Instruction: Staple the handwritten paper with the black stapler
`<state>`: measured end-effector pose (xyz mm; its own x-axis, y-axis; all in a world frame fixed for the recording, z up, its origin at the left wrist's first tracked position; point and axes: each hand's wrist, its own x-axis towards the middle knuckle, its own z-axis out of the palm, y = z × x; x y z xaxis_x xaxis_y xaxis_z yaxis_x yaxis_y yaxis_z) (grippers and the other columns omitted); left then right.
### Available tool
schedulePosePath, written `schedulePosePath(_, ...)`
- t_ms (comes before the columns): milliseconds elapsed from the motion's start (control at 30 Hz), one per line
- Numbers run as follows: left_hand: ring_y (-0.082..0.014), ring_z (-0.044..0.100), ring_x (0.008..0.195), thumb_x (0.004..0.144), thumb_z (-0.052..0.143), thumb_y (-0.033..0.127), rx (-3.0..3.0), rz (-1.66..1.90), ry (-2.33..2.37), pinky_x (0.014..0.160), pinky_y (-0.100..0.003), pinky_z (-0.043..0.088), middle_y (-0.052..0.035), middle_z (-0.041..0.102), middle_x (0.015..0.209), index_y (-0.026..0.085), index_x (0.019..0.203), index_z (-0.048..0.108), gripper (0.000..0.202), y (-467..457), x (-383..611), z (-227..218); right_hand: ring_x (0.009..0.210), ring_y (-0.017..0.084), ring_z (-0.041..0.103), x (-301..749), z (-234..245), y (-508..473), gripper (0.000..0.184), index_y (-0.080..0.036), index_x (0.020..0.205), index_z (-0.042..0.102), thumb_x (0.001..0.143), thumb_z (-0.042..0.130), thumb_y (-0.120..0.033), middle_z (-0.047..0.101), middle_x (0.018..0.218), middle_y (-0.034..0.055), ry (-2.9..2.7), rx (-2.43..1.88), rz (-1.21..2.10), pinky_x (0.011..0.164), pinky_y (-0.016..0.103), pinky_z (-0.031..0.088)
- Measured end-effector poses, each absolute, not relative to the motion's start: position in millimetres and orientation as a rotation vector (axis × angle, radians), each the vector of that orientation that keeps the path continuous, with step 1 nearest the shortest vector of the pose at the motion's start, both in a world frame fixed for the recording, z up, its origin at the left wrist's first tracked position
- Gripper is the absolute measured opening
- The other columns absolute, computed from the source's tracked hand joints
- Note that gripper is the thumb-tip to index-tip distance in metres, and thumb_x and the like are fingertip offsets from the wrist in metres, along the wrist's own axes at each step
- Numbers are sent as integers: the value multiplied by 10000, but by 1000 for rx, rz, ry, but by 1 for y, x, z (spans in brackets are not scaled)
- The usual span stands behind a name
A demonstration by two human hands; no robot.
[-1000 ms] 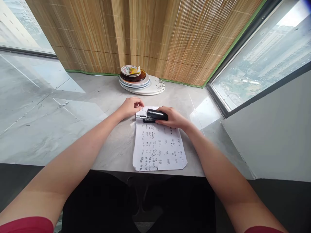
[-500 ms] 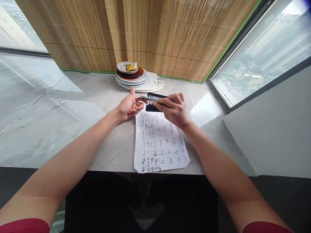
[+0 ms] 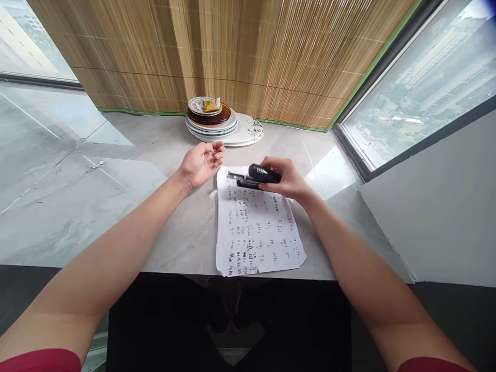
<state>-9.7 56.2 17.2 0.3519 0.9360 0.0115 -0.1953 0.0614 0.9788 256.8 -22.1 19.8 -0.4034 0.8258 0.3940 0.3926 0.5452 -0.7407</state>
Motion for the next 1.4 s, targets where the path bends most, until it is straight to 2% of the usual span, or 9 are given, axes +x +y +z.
schedulePosePath(133,-163,700,904,979,621,218,1325,979,757,833,-329,596,-120,716,1127,154,1116,670,159,43,-1,17,810,173,607,256,21,-23,235,-221,1010,712,832,809,-340,706,916,13,-2225,-968,861,748,340,466)
schedulePosePath(267,-234,749,1057,937,798,466,1462,954,702,976,-414,604,-141,758,1168,164,1235,648,450,33,4,14,1082,234,621,249,26,-26,302,-268,1165,727,973,698,-500,674,1263,70,-2156,-896,600,935,402,505)
schedulePosePath(367,-269,769,1063,802,901,580,1535,922,667,984,-430,606,-144,801,1119,163,1334,628,728,32,3,13,1323,297,522,246,29,-29,300,-325,1251,737,1012,659,-489,592,1494,51,-2166,-882,305,1145,514,414)
schedulePosePath(533,-287,806,910,699,954,617,1543,756,634,893,-420,632,-132,833,989,160,1409,639,901,32,-2,14,1391,324,468,243,22,-28,367,-412,1393,697,1031,652,-376,644,1515,-24,-2406,-821,151,1181,569,370)
schedulePosePath(833,-273,787,963,818,741,811,1624,976,709,834,-380,600,-91,806,923,205,1256,662,751,39,-3,14,1250,294,568,234,26,-30,315,-394,1310,750,1023,636,-330,714,1378,6,-2244,-849,199,1109,547,438)
schedulePosePath(967,-192,731,840,1049,561,539,1674,1333,1260,760,-310,557,-28,741,841,248,1069,665,310,73,-27,2,1187,296,622,260,25,-18,259,-351,1133,791,1037,554,-310,735,1241,25,-1954,-1130,67,1085,553,462)
schedulePosePath(1100,-243,685,973,891,684,205,1973,1180,1708,994,-399,519,-83,722,1017,212,983,739,107,92,-47,-12,1017,313,663,304,8,3,213,-242,809,749,953,615,-323,751,1002,96,-1672,-1541,5,1104,623,437)
schedulePosePath(1267,-323,622,1137,854,737,256,2227,969,1627,1092,-466,456,-109,707,1117,230,1039,806,199,87,-41,-20,1023,401,635,329,-13,16,164,-239,661,691,778,768,-326,717,805,143,-1579,-1826,123,948,628,531)
schedulePosePath(1400,-285,647,993,856,727,226,2252,933,1566,1015,-423,486,-80,722,969,228,902,792,79,85,-37,-18,988,345,667,318,-7,13,230,-236,663,696,829,762,-381,738,899,122,-1653,-1704,103,1097,667,443)
